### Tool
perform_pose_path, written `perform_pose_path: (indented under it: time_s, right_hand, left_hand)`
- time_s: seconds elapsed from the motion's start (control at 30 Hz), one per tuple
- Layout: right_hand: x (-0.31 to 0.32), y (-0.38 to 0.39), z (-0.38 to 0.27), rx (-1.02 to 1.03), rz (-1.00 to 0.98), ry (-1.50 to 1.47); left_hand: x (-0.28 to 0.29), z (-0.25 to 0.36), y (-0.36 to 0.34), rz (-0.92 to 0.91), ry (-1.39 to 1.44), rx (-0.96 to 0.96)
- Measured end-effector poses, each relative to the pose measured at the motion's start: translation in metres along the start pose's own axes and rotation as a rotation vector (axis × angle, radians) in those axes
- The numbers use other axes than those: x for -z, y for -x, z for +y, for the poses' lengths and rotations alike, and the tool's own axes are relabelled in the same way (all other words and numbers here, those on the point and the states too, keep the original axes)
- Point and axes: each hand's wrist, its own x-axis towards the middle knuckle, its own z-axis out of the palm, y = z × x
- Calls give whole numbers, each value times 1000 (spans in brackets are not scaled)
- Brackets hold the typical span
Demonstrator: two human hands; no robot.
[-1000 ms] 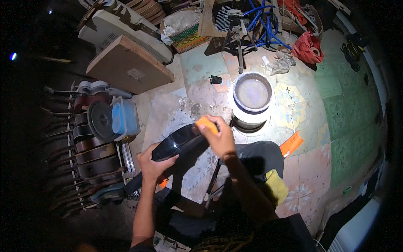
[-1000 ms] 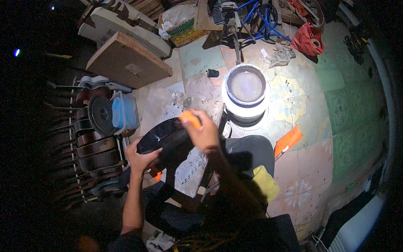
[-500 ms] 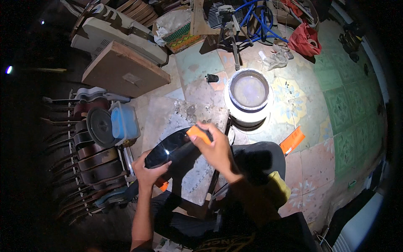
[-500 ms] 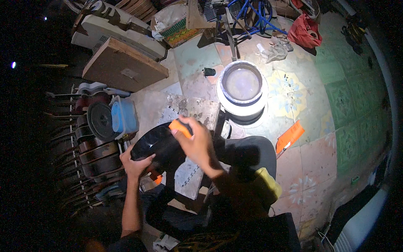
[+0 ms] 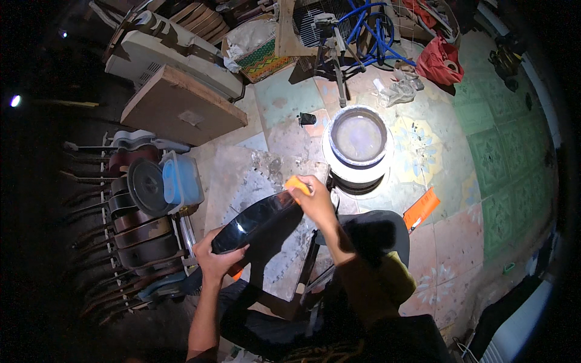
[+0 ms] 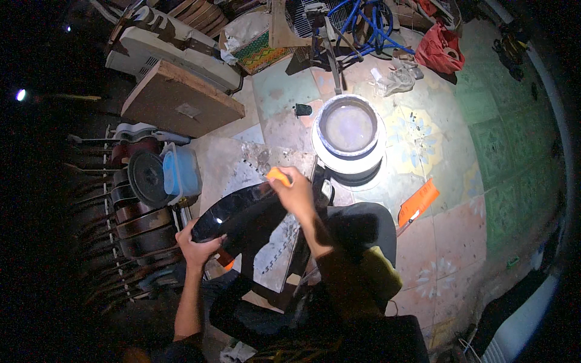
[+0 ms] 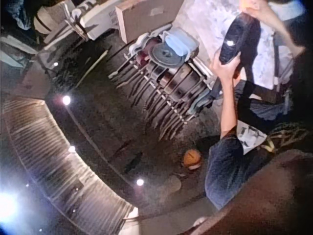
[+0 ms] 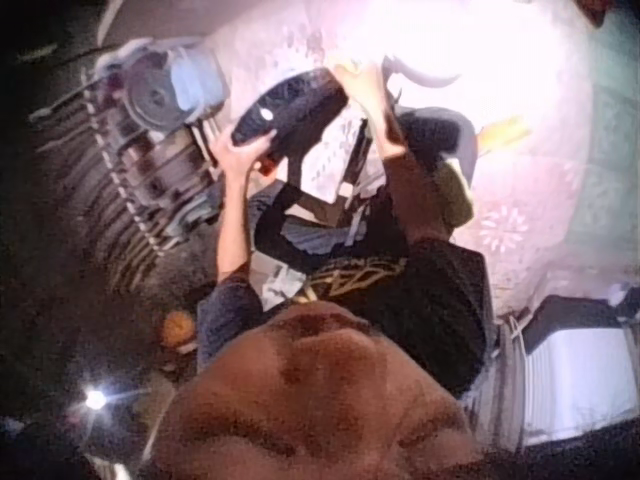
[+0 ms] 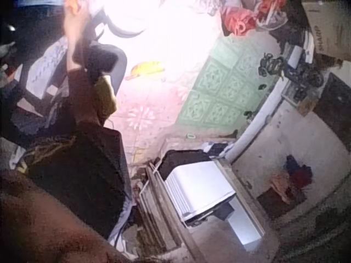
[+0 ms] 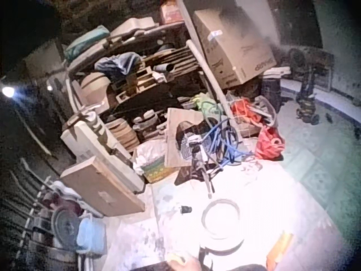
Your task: The person sands the side and edges of a black guitar body using a sanding block, wipes it with a cloth, and then sands additional spots on the side.
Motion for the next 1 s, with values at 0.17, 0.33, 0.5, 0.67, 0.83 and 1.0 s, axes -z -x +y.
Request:
perform_pose_path:
  time_s: [0.17,0.33,0.5,0.67,0.83,1.0]
  right_hand:
    - [-5,36,-50,103,10,111]
    - [-20,39,-59,220,-21,111]
    - [1,10,-19,48,57,189]
    - [-11,53,-81,232,-100,-20]
    - [6,-7,-14,-25,-70,-77]
    - [-17,65,-85,404,-81,244]
  left_hand:
    - [2,0,4,-34,-36,29]
    - [8,0,10,-19,-30,1]
    - [-3,-2,3,-9,-28,-104]
    - [3,-3,8,-36,7,-33]
    - [1,6,0,-32,28,-64]
    - [8,1,4,-49,26,-9]
